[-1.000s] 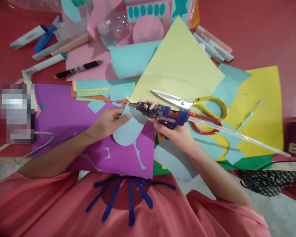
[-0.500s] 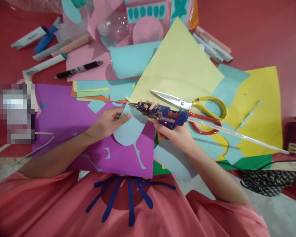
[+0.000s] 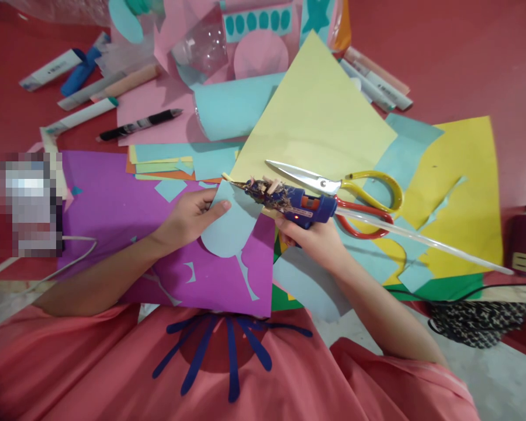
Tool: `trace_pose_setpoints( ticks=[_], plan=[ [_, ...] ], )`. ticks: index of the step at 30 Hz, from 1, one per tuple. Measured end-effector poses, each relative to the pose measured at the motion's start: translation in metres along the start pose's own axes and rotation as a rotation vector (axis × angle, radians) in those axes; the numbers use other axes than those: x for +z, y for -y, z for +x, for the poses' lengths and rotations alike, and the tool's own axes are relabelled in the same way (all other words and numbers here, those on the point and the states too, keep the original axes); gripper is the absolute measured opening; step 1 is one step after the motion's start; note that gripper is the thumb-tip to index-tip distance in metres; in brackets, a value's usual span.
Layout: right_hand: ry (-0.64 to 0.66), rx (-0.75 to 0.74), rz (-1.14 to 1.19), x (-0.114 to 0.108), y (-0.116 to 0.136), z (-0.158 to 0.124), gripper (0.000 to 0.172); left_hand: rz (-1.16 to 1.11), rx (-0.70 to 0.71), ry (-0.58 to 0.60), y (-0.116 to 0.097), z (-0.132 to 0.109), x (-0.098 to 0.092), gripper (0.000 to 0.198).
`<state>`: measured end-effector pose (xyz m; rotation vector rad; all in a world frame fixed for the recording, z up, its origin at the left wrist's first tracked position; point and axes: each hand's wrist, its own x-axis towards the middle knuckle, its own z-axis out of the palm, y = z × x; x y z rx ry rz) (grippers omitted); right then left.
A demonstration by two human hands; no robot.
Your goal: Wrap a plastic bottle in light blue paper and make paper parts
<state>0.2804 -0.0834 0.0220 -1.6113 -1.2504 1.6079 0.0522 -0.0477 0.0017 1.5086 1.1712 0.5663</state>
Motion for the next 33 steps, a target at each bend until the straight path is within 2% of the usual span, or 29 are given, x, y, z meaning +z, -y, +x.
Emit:
trace_pose_setpoints(
  ticks=[5, 18, 33],
  plan=[
    [-0.005, -0.011, -0.017, -0.0007, 0.0032, 0.0004, 0.043, -0.014, -0.012, -0.023, 0.0007, -0.0001, -0.0002, 0.041],
    [-0.032, 0.018, -0.019, -0.0032, -0.0020, 0.0011, 0.033, -0.077, -0.060, -0.065, -0.0065, -0.0012, -0.0013, 0.037],
    [-0.057, 0.027, 0.017, -0.0044, -0.0038, 0.0022, 0.028, -0.020, 0.024, -0.154, -0.0035, -0.0004, -0.0028, 0.038]
  ],
)
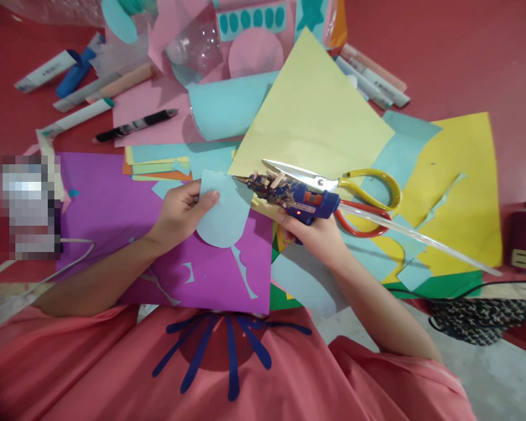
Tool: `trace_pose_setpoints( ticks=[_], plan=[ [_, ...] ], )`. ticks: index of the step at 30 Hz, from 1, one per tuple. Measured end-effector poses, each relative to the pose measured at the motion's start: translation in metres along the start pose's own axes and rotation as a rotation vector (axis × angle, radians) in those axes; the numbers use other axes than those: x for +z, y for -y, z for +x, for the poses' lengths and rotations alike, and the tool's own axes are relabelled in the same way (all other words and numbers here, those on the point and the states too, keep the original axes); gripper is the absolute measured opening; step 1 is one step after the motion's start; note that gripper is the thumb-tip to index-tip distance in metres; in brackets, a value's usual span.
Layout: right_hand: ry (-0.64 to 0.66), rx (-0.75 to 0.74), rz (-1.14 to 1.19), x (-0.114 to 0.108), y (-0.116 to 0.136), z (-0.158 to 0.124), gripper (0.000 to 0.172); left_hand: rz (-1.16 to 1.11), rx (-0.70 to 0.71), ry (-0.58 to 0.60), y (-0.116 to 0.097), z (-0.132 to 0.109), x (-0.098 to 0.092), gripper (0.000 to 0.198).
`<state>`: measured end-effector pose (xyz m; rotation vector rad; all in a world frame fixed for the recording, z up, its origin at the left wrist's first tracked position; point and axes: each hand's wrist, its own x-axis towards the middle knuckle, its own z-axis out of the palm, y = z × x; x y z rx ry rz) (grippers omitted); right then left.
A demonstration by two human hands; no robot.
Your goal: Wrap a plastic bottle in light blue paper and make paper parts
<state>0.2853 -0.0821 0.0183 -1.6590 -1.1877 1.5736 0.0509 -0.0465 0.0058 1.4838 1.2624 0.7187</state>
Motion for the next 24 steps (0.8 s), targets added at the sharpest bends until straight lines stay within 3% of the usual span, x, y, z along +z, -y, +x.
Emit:
trace_pose_setpoints(
  ticks=[11, 24],
  plan=[
    [0.027, -0.031, 0.028, -0.0032, -0.0004, 0.0017, 0.027, -0.006, 0.016, -0.042, 0.0018, -0.0001, -0.0017, 0.046],
    [0.017, -0.084, 0.081, -0.0059, 0.0005, 0.0016, 0.024, 0.011, 0.037, -0.077, -0.0036, 0.0018, -0.0045, 0.041]
  ],
)
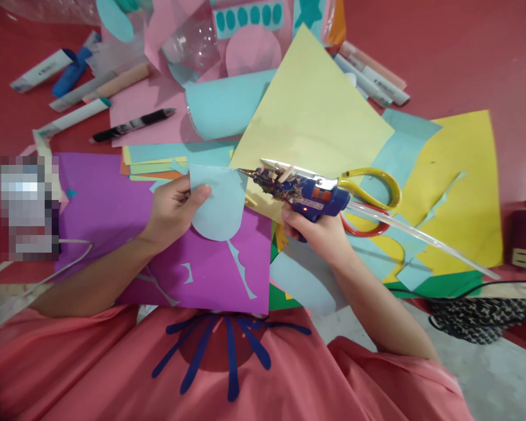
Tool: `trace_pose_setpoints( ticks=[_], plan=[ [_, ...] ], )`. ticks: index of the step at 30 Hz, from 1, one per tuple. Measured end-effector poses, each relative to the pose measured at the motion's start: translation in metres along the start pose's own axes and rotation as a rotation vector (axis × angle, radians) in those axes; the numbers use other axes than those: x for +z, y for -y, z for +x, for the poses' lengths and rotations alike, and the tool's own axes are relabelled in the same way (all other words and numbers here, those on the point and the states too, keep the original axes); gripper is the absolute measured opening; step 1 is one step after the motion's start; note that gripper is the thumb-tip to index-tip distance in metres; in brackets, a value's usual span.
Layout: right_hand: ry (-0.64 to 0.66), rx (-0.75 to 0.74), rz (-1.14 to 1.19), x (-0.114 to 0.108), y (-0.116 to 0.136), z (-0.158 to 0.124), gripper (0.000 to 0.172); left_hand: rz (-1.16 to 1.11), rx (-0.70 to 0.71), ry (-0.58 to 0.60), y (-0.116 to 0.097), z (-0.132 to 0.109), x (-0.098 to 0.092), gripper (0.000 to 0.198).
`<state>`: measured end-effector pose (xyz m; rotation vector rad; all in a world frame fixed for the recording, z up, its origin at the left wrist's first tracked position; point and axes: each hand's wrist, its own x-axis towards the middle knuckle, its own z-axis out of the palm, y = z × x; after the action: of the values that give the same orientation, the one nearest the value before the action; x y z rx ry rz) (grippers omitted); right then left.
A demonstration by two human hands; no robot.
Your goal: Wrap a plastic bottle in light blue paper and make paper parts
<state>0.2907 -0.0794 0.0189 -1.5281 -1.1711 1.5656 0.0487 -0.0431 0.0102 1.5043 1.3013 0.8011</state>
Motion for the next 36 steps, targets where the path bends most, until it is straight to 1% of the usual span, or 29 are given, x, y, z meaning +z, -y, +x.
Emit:
trace_pose_setpoints(
  ticks=[5, 7, 12, 18, 24, 30, 33, 36],
  plan=[
    [-0.033, 0.010, 0.023, 0.000, 0.001, 0.000, 0.019, -0.003, 0.018, -0.019, 0.003, -0.001, -0.001, 0.037],
    [-0.046, 0.022, 0.017, 0.000, 0.002, 0.000, 0.020, 0.001, 0.023, -0.028, 0.004, 0.000, -0.001, 0.039],
    [-0.072, 0.014, 0.003, -0.001, 0.001, 0.001, 0.020, 0.007, 0.100, -0.053, 0.005, 0.003, 0.000, 0.045],
    [-0.063, -0.006, 0.029, -0.003, -0.003, 0.002, 0.016, 0.017, 0.119, -0.076, 0.005, 0.004, -0.001, 0.046],
    [-0.056, -0.016, 0.023, -0.004, -0.003, 0.002, 0.017, 0.010, 0.131, -0.082, 0.006, 0.003, -0.002, 0.039],
    [-0.058, -0.029, 0.027, -0.003, -0.003, 0.004, 0.016, -0.013, 0.176, -0.094, 0.004, 0.004, -0.001, 0.045],
    [-0.123, -0.004, 0.029, -0.006, 0.001, 0.003, 0.014, -0.019, 0.177, -0.103, 0.003, 0.003, -0.001, 0.043],
    [-0.215, 0.034, 0.059, -0.020, 0.007, 0.001, 0.018, -0.021, 0.173, -0.118, 0.003, 0.002, -0.001, 0.042]
  ],
)
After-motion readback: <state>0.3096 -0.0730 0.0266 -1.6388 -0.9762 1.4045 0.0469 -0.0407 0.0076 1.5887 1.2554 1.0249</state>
